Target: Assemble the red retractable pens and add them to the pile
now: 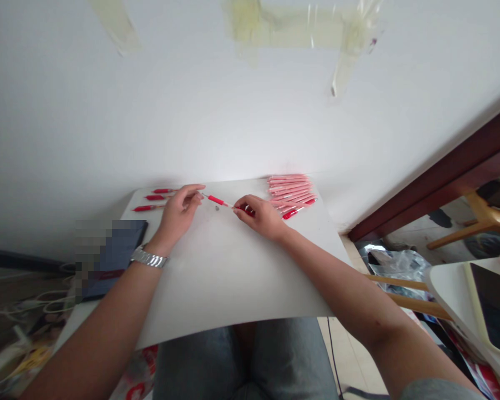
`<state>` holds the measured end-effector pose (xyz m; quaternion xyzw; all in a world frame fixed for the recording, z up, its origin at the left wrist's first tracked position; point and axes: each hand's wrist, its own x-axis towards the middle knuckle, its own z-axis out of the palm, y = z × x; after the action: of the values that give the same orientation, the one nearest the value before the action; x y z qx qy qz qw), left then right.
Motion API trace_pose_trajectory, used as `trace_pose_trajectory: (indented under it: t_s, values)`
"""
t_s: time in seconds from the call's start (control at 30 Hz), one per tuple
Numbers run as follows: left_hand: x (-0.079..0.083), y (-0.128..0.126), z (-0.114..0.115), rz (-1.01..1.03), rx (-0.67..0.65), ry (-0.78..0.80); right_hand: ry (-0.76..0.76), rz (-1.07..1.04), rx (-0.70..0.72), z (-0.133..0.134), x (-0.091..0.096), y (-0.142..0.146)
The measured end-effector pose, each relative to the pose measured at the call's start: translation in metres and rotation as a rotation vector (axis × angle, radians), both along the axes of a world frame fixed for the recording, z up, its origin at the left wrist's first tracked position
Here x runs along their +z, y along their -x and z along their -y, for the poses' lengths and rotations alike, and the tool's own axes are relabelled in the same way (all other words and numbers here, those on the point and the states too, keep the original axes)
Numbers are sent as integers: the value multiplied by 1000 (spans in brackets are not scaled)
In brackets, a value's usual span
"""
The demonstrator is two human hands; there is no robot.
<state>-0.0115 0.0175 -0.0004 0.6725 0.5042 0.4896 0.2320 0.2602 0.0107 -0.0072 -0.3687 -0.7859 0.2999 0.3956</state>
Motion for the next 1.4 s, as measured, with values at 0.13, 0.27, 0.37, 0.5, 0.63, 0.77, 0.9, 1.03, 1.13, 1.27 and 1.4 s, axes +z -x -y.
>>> trace_pose_trajectory:
  t_s: [0.13,0.27,0.37,0.5,0.63,0.77,0.9,1.03,1.13,1.27,1.4]
  values:
    - [4,-3,2,57,-7,16,8,9,-1,0,0,0]
    - [2,-4,1,167,2,42,9,12,4,1,2,0]
    - [-1,-5,0,328,1,106,9,6,6,2,3,0]
    - [1,-7,2,529,-20,184,12,0,12,2,2,0]
    - [7,-9,6,570,-25,198,15,3,9,1,1,0]
    - [9,-10,6,535,-19,194,18,5,0,1,2,0]
    - [9,-11,5,573,-38,212,19,2,-3,1,2,0]
    - [10,-12,6,568,-43,221,21,8,-13,1,2,0]
    - [11,-13,7,561,-47,224,20,10,-12,1,2,0]
    - [13,-14,9,576,-66,231,15,7,-9,0,1,0]
    - [14,-14,9,561,-72,230,10,11,-18,0,1,0]
